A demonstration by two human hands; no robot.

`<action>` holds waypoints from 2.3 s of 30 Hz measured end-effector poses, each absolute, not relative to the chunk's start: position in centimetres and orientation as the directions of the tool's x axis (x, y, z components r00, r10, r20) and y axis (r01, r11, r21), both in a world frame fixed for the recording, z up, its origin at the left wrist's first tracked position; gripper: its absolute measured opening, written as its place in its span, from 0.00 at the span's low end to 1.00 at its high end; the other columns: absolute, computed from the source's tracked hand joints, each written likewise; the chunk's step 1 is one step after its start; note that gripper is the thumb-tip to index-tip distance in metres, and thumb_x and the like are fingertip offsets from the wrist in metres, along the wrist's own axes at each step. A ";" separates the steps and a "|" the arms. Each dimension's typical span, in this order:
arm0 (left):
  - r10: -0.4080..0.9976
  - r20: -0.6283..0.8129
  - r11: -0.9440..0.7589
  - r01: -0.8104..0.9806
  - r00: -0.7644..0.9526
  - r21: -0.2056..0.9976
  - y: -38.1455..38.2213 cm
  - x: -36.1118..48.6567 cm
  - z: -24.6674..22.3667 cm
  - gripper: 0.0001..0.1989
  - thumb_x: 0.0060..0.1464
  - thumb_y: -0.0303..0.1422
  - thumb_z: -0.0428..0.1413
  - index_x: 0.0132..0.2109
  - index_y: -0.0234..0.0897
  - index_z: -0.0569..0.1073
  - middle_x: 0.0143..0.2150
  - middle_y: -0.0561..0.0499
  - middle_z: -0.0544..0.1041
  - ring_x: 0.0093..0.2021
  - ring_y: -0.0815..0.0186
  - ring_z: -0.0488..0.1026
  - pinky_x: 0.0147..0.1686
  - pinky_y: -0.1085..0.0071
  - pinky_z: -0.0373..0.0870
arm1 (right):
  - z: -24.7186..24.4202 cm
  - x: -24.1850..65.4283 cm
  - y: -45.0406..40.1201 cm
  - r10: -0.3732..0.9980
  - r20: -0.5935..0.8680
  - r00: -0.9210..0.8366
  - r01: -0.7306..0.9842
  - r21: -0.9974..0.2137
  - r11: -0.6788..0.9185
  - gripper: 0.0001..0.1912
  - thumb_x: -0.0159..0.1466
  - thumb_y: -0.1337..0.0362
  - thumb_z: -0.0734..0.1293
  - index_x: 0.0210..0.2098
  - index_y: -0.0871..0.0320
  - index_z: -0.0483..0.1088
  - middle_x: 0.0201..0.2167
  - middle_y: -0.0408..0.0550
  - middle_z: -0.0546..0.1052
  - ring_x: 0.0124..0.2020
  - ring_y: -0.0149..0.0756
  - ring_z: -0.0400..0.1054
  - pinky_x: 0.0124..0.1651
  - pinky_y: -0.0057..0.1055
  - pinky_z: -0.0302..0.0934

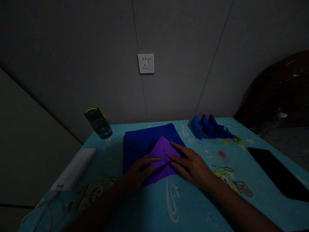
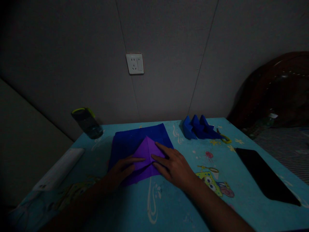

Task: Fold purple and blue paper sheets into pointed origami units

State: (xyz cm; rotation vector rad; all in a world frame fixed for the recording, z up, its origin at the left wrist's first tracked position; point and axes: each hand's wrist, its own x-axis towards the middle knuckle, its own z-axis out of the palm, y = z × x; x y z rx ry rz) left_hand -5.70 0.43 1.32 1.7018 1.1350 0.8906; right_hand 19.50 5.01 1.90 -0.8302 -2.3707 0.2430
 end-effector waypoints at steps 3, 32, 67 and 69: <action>0.917 0.124 -0.221 0.223 0.379 0.949 0.4 -6.2 1.3 0.32 0.59 0.56 0.46 0.58 0.39 0.72 0.59 0.41 0.72 0.56 0.50 0.70 0.56 0.55 0.64 | 1.9 19.6 5.1 0.627 0.482 -0.613 0.526 -0.343 0.778 0.17 0.66 0.60 0.65 0.55 0.48 0.72 0.65 0.51 0.63 0.55 0.50 0.70 0.53 0.52 0.67; 0.994 0.014 -0.035 0.192 0.110 0.981 0.3 -6.3 1.5 0.22 0.58 0.42 0.56 0.58 0.46 0.71 0.60 0.50 0.72 0.57 0.55 0.69 0.55 0.61 0.68 | 2.4 19.3 6.3 0.982 -0.072 -0.176 -0.055 -0.995 -0.083 0.36 0.52 0.51 0.76 0.54 0.55 0.62 0.24 0.40 0.77 0.20 0.33 0.70 0.22 0.26 0.63; 0.873 0.463 -0.349 0.467 -0.154 0.812 1.3 -6.7 0.3 0.10 0.58 0.35 0.56 0.45 0.43 0.79 0.47 0.50 0.78 0.48 0.63 0.75 0.51 0.66 0.70 | 1.4 19.6 6.6 0.963 0.045 -0.267 0.185 -0.978 0.096 0.22 0.61 0.46 0.65 0.24 0.59 0.71 0.20 0.40 0.68 0.23 0.30 0.59 0.27 0.28 0.53; 0.883 0.424 -0.310 0.429 -0.202 0.848 1.4 -6.6 0.3 0.11 0.57 0.36 0.57 0.47 0.43 0.78 0.48 0.50 0.78 0.49 0.62 0.74 0.53 0.65 0.69 | 1.3 19.5 6.6 0.963 0.052 -0.263 0.183 -0.978 0.103 0.24 0.61 0.45 0.65 0.22 0.59 0.68 0.19 0.39 0.64 0.22 0.30 0.55 0.26 0.28 0.50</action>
